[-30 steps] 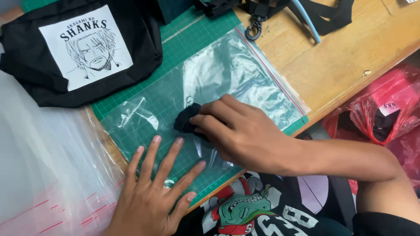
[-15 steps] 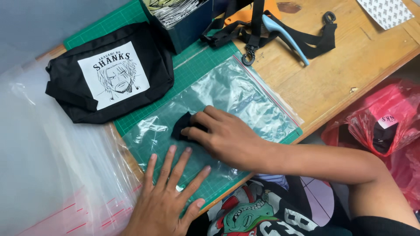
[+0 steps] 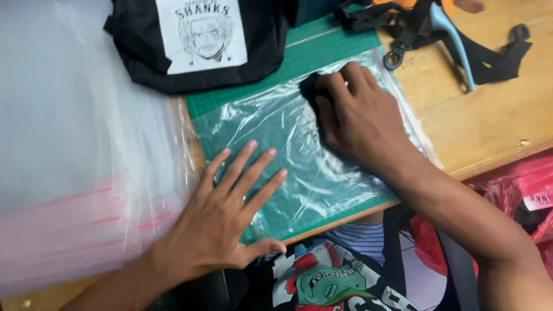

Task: The person cleans a black shoulder bag using an orange plastic scraper and a blue brush, then wipes a clear plastic bag with a black cloth. They place the bag inside the plastic bag and attach a decorative tag to the zipper.

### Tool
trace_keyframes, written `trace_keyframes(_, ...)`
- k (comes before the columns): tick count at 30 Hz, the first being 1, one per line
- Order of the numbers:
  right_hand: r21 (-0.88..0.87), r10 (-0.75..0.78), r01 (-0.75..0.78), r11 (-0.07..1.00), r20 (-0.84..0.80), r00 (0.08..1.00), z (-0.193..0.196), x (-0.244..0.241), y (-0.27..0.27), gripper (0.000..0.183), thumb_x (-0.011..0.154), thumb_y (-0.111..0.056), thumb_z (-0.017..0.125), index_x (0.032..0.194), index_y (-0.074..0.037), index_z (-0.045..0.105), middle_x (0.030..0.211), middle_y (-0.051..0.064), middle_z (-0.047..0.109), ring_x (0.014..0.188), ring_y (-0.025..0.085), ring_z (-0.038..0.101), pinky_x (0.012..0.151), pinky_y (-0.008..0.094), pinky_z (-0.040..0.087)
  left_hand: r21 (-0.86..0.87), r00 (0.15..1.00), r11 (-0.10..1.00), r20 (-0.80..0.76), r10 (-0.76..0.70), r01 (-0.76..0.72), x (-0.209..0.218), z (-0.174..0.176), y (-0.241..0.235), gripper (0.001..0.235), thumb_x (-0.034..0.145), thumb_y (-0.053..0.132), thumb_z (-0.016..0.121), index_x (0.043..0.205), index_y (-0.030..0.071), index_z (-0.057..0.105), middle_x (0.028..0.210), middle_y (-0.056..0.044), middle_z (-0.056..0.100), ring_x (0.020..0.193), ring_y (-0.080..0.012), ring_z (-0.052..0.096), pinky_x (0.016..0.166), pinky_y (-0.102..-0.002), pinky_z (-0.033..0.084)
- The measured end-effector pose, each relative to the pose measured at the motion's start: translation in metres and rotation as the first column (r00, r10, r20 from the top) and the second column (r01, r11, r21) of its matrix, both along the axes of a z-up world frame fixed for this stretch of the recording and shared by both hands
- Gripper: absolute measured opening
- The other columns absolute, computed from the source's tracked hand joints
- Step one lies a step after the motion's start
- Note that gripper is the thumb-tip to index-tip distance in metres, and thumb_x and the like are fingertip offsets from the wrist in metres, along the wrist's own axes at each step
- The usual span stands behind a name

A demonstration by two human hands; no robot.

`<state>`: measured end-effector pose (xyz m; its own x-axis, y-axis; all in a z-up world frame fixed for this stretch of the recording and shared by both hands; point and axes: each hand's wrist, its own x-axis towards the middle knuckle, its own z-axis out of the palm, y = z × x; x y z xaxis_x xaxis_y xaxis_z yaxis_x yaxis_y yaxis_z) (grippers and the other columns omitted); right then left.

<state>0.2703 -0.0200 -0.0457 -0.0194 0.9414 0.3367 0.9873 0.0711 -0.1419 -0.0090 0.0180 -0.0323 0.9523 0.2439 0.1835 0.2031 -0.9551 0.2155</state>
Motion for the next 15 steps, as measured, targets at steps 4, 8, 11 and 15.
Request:
trace_keyframes(4, 0.046, 0.038, -0.038, 0.998, 0.011, 0.999, -0.001, 0.005, -0.005, 0.017, 0.105, -0.016, 0.063, 0.117, -0.005, 0.06, 0.106, 0.017, 0.055, 0.095, 0.038, 0.056, 0.056, 0.051, 0.047, -0.014, 0.965, 1.0, 0.259, 0.03, -0.028, 0.006, -0.007, 0.0, 0.082, 0.097, 0.069, 0.032, 0.127, 0.003, 0.07, 0.136, -0.023, 0.066, 0.132, -0.042, 0.059, 0.105, -0.06, 0.043)
trace_keyframes(8, 0.222, 0.135, -0.12, 0.968, -0.056, 0.989, 0.003, 0.003, -0.012, 0.012, 0.108, -0.005, 0.063, 0.12, -0.001, 0.06, 0.105, 0.019, 0.056, 0.093, 0.039, 0.059, 0.067, 0.048, 0.048, 0.167, 0.947, 0.973, 0.305, 0.101, -0.157, 0.011, -0.003, -0.003, 0.062, 0.101, 0.054, 0.06, 0.13, -0.001, 0.067, 0.138, -0.022, 0.064, 0.133, -0.0397, 0.059, 0.103, -0.053, 0.051)
trace_keyframes(11, 0.229, 0.223, -0.204, 0.952, -0.06, 0.973, -0.001, -0.003, -0.014, 0.012, 0.108, -0.007, 0.063, 0.118, -0.002, 0.059, 0.105, 0.017, 0.056, 0.092, 0.037, 0.058, 0.058, 0.047, 0.046, 0.161, 0.952, 0.956, 0.23, 0.205, -0.244, 0.02, -0.002, -0.005, 0.066, 0.102, 0.053, 0.062, 0.137, -0.003, 0.061, 0.149, -0.022, 0.054, 0.143, -0.0392, 0.046, 0.111, -0.054, 0.045)
trace_keyframes(15, 0.171, 0.288, -0.286, 0.943, 0.013, 0.958, -0.008, -0.006, -0.011, 0.012, 0.106, -0.015, 0.065, 0.111, -0.005, 0.061, 0.1, 0.011, 0.056, 0.088, 0.03, 0.057, 0.052, 0.042, 0.047, 0.207, 0.942, 0.921, 0.126, 0.31, -0.331, 0.035, -0.009, 0.004, 0.076, 0.103, 0.059, 0.055, 0.145, -0.004, 0.054, 0.159, -0.021, 0.043, 0.15, -0.04, 0.034, 0.117, -0.056, 0.034)
